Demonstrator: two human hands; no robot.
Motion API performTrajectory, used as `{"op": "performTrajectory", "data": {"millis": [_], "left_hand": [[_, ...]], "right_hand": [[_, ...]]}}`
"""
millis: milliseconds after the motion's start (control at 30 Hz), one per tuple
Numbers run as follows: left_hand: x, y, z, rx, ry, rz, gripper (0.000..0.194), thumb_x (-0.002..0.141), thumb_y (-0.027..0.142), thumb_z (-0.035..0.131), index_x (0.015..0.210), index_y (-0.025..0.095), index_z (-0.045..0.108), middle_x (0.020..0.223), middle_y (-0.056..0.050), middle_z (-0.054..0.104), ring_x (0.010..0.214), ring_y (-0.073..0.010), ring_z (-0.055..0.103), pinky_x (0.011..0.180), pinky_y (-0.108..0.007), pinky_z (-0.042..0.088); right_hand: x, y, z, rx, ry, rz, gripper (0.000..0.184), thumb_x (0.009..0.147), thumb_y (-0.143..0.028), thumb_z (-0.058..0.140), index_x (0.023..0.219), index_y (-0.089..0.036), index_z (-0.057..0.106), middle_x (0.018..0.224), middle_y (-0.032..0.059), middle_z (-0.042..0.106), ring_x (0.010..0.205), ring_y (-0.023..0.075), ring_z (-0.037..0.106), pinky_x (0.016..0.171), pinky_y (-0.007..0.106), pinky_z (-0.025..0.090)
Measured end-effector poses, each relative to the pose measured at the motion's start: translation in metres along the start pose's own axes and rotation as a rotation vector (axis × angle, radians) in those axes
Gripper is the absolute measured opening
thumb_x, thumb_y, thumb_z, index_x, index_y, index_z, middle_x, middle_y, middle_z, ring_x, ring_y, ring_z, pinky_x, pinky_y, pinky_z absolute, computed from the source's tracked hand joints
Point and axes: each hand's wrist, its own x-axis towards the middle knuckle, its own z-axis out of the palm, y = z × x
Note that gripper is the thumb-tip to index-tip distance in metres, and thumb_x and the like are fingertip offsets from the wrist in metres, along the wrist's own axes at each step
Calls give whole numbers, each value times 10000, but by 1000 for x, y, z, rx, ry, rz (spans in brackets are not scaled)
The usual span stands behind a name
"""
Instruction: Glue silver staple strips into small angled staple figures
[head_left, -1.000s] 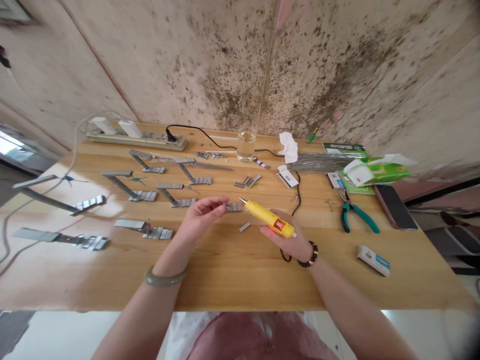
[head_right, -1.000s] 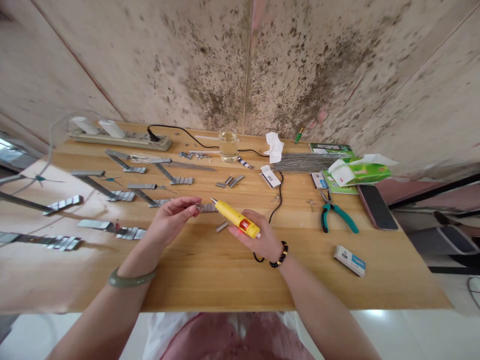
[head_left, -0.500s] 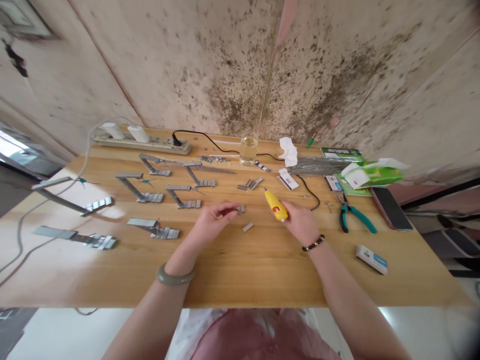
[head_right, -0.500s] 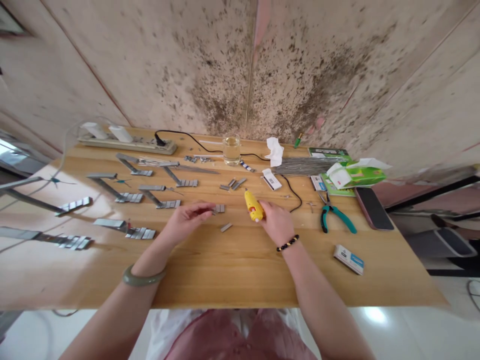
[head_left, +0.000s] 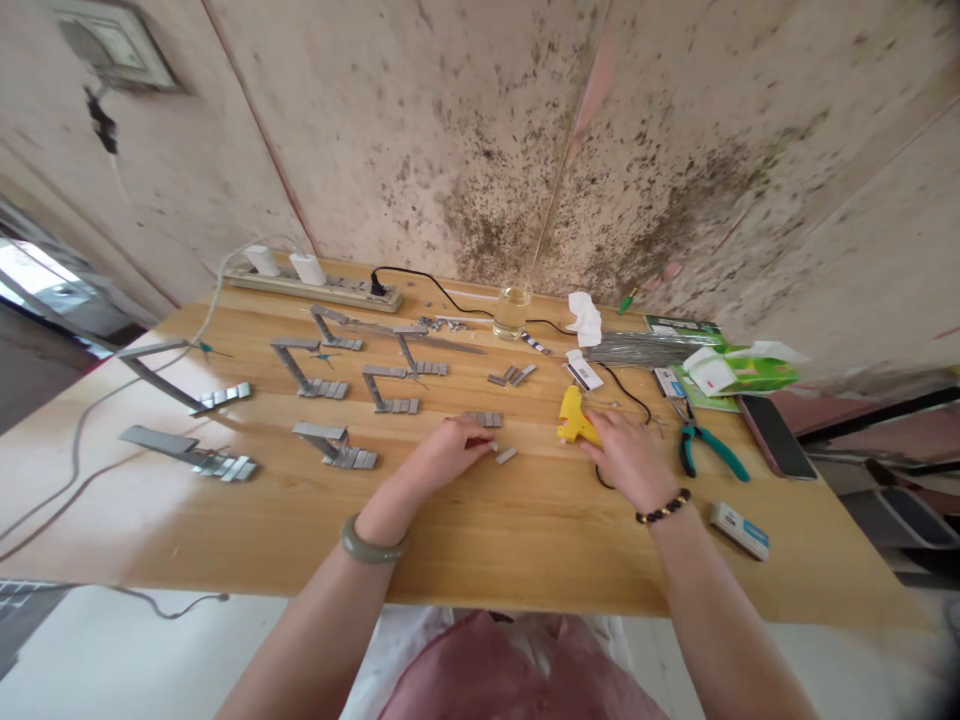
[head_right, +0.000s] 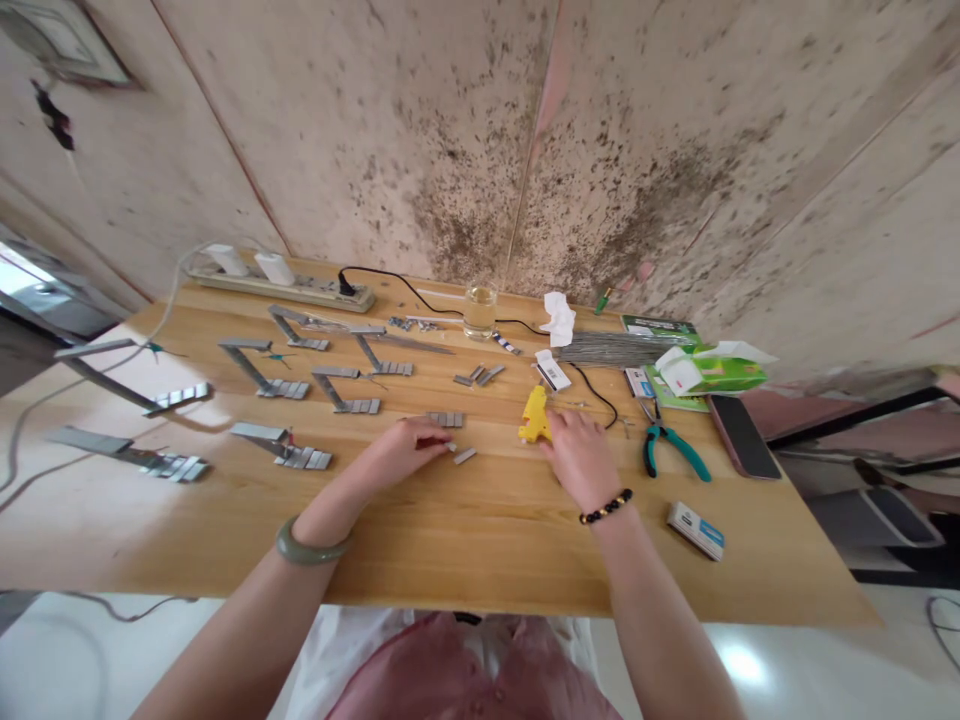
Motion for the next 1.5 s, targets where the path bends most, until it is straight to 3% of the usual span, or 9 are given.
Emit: {"op": "performTrajectory", "data": {"millis": [133, 300, 700, 1000, 1100, 1233, 1400, 1500], "left_hand": [[0, -1, -1, 83, -19, 47, 158, 831, 166, 579, 870, 206, 727, 835, -43, 708, 755, -178, 634, 712, -277, 471], [-1, 1, -4, 152, -23, 80, 159, 818, 118, 571, 847, 182, 714, 856, -64, 680, 819, -187, 622, 771, -284, 475], [-1, 7, -7, 213, -54, 53, 126, 810, 157, 598, 871, 180, 706, 864, -71, 641, 836, -199, 601, 777, -307, 472], [0, 6, -6, 196, -30, 44, 82, 816, 184, 609, 788, 179, 686, 788, -50, 603, 749, -178, 570, 681, -284, 451], [1, 6, -6, 195, -41, 39, 82, 825, 200, 609, 801, 175, 683, 800, -52, 602, 762, -178, 570, 695, -284, 451], [1, 7, -7, 162, -52, 49, 108, 846, 202, 583, 817, 167, 680, 814, -55, 605, 774, -174, 574, 720, -287, 452], [1, 8, -7, 156, -47, 36, 111, 847, 210, 578, 803, 171, 672, 803, -50, 606, 754, -167, 570, 702, -282, 450], [1, 8, -7, 168, -49, 34, 108, 843, 206, 579, 815, 176, 679, 811, -49, 611, 763, -169, 572, 706, -285, 449]], "right_hand": [[3, -43, 1, 209, 62, -353, 226, 880, -170, 566, 1106, -182, 579, 1101, 98, 600, 1055, 235, 550, 926, 382, 454], [15, -71, 19, 232, -7, -459, 131, 884, -206, 589, 1003, -169, 627, 999, 85, 599, 947, 217, 573, 824, 358, 499], [9, -63, 23, 332, -22, -417, 63, 891, -199, 583, 894, -160, 632, 891, 57, 633, 873, 191, 577, 794, 318, 461], [4, -57, 19, 463, -51, -503, 182, 869, -355, 623, 835, -187, 684, 937, 44, 616, 910, 179, 561, 826, 313, 431], [2, -62, 20, 440, -53, -474, 192, 871, -363, 620, 836, -181, 671, 900, 39, 611, 898, 181, 563, 825, 316, 428], [-1, -73, 20, 361, -41, -377, 356, 819, -496, 640, 909, -152, 655, 901, 69, 600, 879, 211, 562, 794, 344, 439], [-2, -82, 19, 324, -52, -375, 157, 888, -309, 599, 877, -160, 647, 892, 62, 599, 869, 193, 561, 780, 318, 433], [0, -78, 20, 354, -44, -367, 128, 903, -261, 574, 905, -154, 644, 906, 60, 609, 881, 191, 569, 792, 316, 437]]}}
